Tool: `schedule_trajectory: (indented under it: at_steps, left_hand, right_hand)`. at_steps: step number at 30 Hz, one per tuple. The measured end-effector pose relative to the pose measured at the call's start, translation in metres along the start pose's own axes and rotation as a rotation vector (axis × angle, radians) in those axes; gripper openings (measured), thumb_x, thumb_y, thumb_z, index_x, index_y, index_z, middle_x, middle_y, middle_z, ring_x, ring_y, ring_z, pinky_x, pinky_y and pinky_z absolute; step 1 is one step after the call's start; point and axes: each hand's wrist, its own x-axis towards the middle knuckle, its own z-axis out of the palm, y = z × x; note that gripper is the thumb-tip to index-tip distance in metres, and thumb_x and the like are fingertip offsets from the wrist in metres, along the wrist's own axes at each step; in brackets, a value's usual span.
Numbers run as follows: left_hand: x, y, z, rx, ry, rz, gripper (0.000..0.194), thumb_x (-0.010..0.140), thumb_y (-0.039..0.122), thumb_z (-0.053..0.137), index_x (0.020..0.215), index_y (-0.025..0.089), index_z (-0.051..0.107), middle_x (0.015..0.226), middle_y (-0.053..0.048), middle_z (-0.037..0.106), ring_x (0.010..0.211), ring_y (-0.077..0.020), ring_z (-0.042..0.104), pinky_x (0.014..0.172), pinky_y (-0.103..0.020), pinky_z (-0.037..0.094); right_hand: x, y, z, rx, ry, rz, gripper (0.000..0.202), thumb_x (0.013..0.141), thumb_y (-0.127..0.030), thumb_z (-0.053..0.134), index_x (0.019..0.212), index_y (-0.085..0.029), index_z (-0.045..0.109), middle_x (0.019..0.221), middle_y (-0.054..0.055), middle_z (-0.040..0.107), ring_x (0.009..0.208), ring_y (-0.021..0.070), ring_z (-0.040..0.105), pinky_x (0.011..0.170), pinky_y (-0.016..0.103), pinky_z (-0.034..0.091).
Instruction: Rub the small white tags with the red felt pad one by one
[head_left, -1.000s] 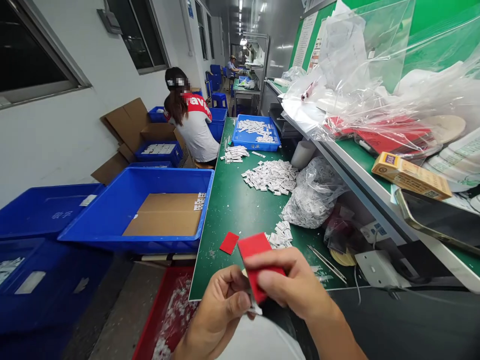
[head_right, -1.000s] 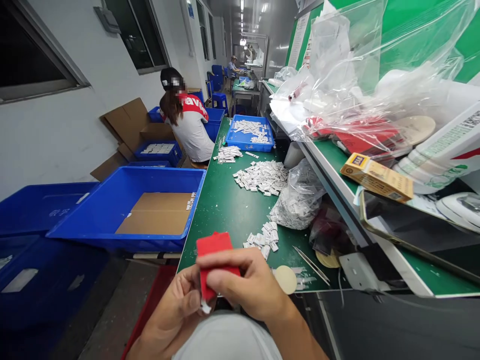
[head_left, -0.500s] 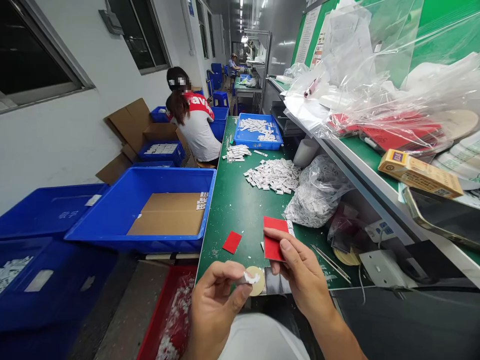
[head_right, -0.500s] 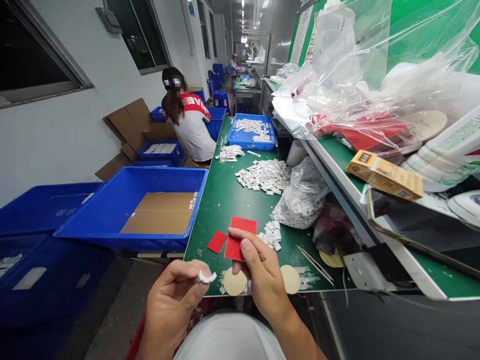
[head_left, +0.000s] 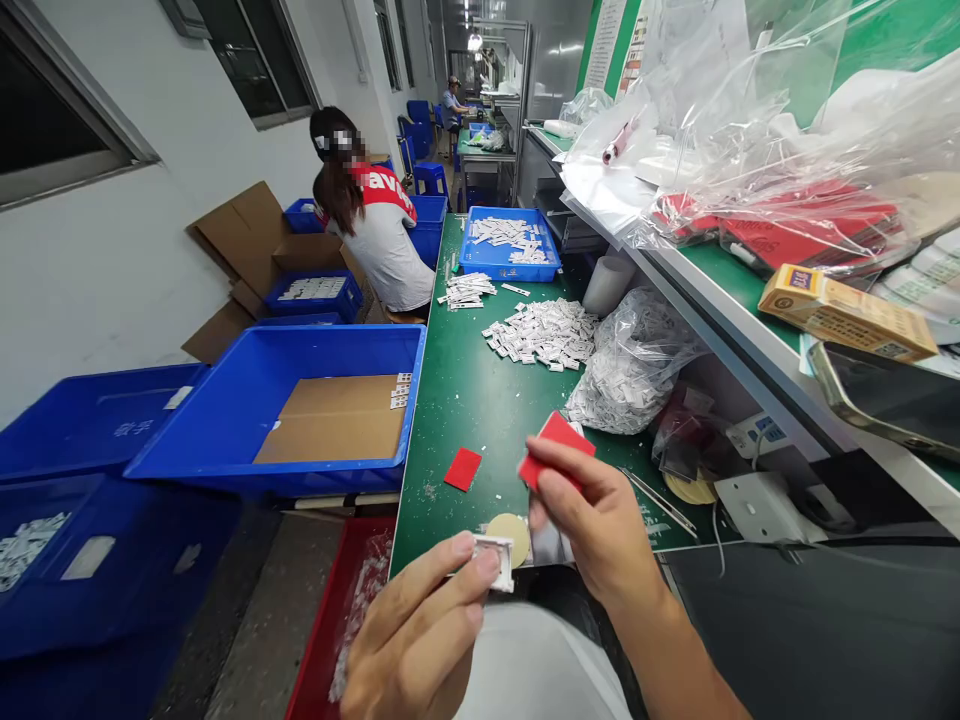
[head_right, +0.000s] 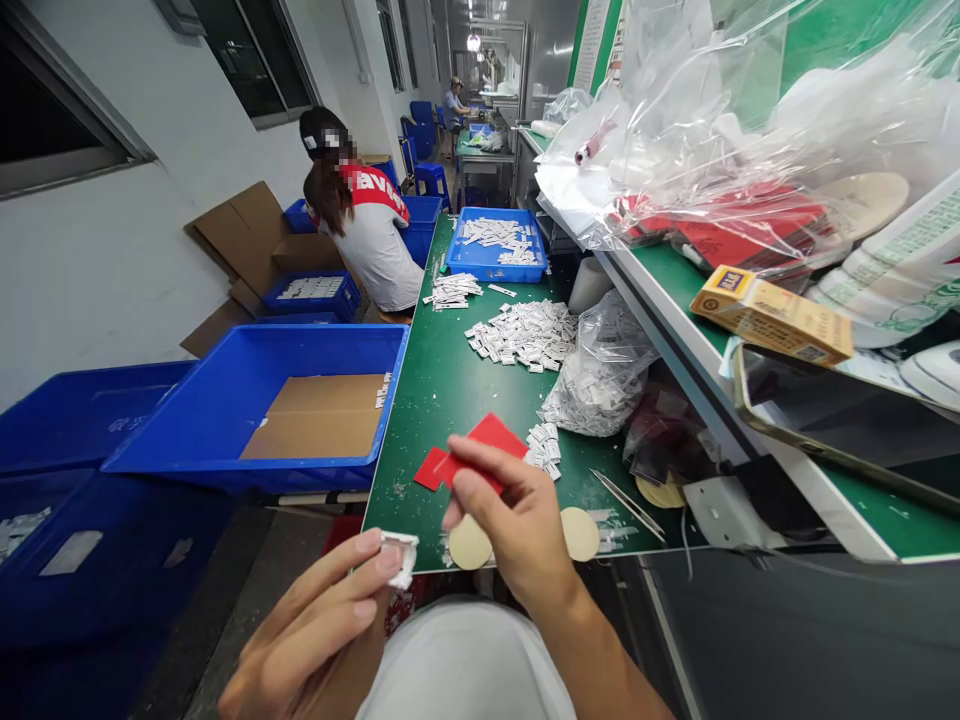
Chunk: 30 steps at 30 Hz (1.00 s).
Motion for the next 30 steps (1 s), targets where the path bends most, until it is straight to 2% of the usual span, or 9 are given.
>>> schedule_trajectory:
  at_steps: [2,3,6,10,12,14,18,22,30]
  left_hand:
    - [-0.004,0.000,0.003,-0.008,0.001,-0.054,0.019,0.080,0.009,0.079,0.085,0.023,0.066,0.089,0.000,0.083,0.083,-0.0239,0.081,0.067,-0.033,0.070]
    - [-0.005,0.000,0.005,-0.023,0.021,-0.115,0.021,0.079,0.010,0.080,0.083,0.024,0.065,0.088,0.002,0.083,0.083,-0.0238,0.081,0.067,-0.033,0.070]
    - [-0.006,0.005,0.015,-0.135,0.129,-0.381,0.028,0.075,0.003,0.081,0.080,0.023,0.062,0.083,0.003,0.082,0.080,-0.0233,0.081,0.071,-0.037,0.069]
    - [0.001,0.014,0.021,-0.371,0.192,-0.674,0.032,0.074,0.003,0.081,0.075,0.022,0.055,0.077,0.004,0.081,0.075,-0.0201,0.080,0.073,-0.033,0.068]
    - [0.004,0.016,0.019,-0.441,0.174,-0.760,0.034,0.075,0.005,0.082,0.073,0.022,0.052,0.074,0.005,0.080,0.072,-0.0187,0.079,0.072,-0.031,0.068]
    - [0.005,0.015,0.017,-0.459,0.160,-0.802,0.035,0.076,0.006,0.082,0.074,0.022,0.051,0.074,0.005,0.080,0.071,-0.0184,0.079,0.071,-0.030,0.067]
    - [0.001,0.012,0.018,-0.488,0.145,-0.833,0.033,0.077,0.005,0.081,0.077,0.022,0.053,0.078,0.003,0.081,0.075,-0.0183,0.080,0.071,-0.029,0.067]
    - [0.000,0.011,0.020,-0.491,0.141,-0.829,0.034,0.077,0.001,0.079,0.079,0.023,0.054,0.080,0.003,0.082,0.079,-0.0175,0.079,0.075,-0.029,0.067]
    - [0.001,0.009,0.023,-0.477,0.117,-0.776,0.034,0.077,-0.002,0.077,0.081,0.023,0.055,0.082,0.003,0.082,0.083,-0.0177,0.079,0.076,-0.029,0.066]
  right_hand:
    - [0.001,-0.002,0.003,0.042,-0.182,0.065,0.028,0.084,-0.039,0.082,0.109,-0.026,0.083,0.063,0.001,0.075,0.048,0.0122,0.063,0.049,0.023,0.053]
    - [0.000,-0.002,0.004,0.019,-0.196,0.073,0.027,0.085,-0.038,0.082,0.108,-0.025,0.083,0.064,0.001,0.075,0.049,0.0121,0.064,0.050,0.023,0.053]
    - [0.000,-0.001,0.004,-0.080,0.023,-0.026,0.022,0.089,-0.033,0.078,0.108,-0.024,0.083,0.059,-0.002,0.070,0.052,0.0104,0.062,0.055,0.022,0.052]
    - [0.008,0.003,0.000,-0.158,-0.074,0.019,0.028,0.088,-0.038,0.077,0.108,-0.020,0.082,0.056,-0.002,0.066,0.047,0.0118,0.058,0.050,0.025,0.049]
    - [0.012,0.004,-0.002,-0.274,0.120,-0.018,0.026,0.090,-0.035,0.075,0.110,-0.020,0.081,0.061,-0.001,0.068,0.055,0.0137,0.061,0.057,0.027,0.051]
    - [0.013,0.004,-0.003,-0.344,0.265,-0.068,0.025,0.092,-0.033,0.072,0.112,-0.021,0.080,0.064,-0.001,0.069,0.060,0.0141,0.062,0.063,0.027,0.051]
    - [0.005,0.003,-0.002,-0.300,0.119,-0.066,0.023,0.098,-0.036,0.066,0.114,-0.025,0.078,0.069,-0.002,0.067,0.058,0.0115,0.056,0.059,0.024,0.047]
    - [-0.005,0.000,-0.003,-0.196,0.134,-0.059,0.023,0.102,-0.039,0.060,0.112,-0.028,0.078,0.074,-0.002,0.066,0.060,0.0104,0.052,0.054,0.021,0.042]
    - [-0.017,-0.012,-0.008,0.172,-0.198,0.025,0.030,0.098,-0.035,0.068,0.127,-0.038,0.073,0.084,0.003,0.078,0.055,0.0109,0.061,0.050,0.021,0.049]
